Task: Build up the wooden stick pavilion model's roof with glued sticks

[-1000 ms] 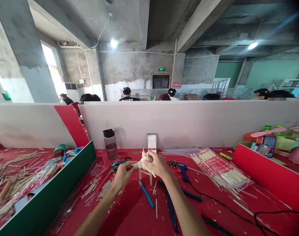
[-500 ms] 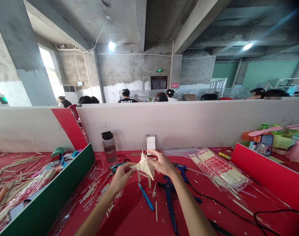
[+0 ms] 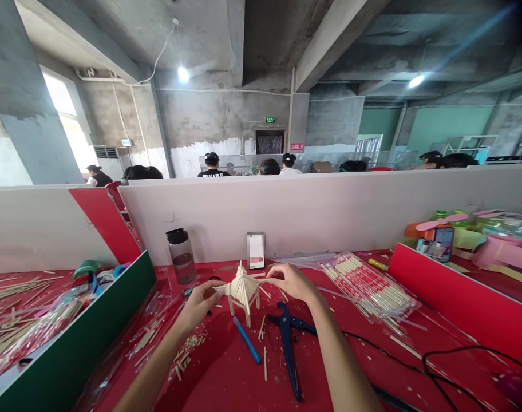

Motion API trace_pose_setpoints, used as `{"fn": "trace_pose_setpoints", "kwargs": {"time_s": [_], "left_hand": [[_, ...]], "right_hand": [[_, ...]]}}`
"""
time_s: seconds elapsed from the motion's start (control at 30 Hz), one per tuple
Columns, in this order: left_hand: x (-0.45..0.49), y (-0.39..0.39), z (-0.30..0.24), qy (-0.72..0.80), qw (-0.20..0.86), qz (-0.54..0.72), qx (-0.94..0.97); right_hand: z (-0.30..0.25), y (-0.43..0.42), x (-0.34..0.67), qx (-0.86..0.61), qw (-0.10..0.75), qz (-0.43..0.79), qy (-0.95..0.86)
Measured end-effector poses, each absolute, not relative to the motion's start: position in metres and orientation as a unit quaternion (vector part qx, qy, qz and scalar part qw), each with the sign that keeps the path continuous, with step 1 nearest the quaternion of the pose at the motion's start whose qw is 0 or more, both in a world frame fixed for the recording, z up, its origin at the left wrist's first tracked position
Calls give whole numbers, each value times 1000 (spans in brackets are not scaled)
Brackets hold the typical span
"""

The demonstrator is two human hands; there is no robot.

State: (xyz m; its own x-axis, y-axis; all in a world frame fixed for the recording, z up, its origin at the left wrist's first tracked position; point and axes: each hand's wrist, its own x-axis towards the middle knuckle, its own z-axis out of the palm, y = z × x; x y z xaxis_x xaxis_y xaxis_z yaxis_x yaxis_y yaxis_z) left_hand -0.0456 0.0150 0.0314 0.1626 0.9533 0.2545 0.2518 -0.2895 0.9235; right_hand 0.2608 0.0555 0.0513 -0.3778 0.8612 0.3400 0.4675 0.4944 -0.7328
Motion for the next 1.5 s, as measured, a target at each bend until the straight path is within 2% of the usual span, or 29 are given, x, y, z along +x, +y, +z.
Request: {"fn": "trace_pose_setpoints", "kwargs": {"time_s": [0.27, 0.93, 1.2, 1.5], "left_hand": [[-50, 19, 25, 460, 376, 444, 671], [-45, 14, 33, 473, 368, 443, 667], [-50, 15, 29, 455, 404, 481, 631], [-46, 23, 6, 442, 460, 582, 504]], "right_hand": [[52, 56, 257, -441, 347, 250, -789], [40, 60, 246, -399, 363, 298, -788], [44, 55, 236, -388, 360, 299, -794], [46, 47, 224, -388, 344, 315, -795]]}}
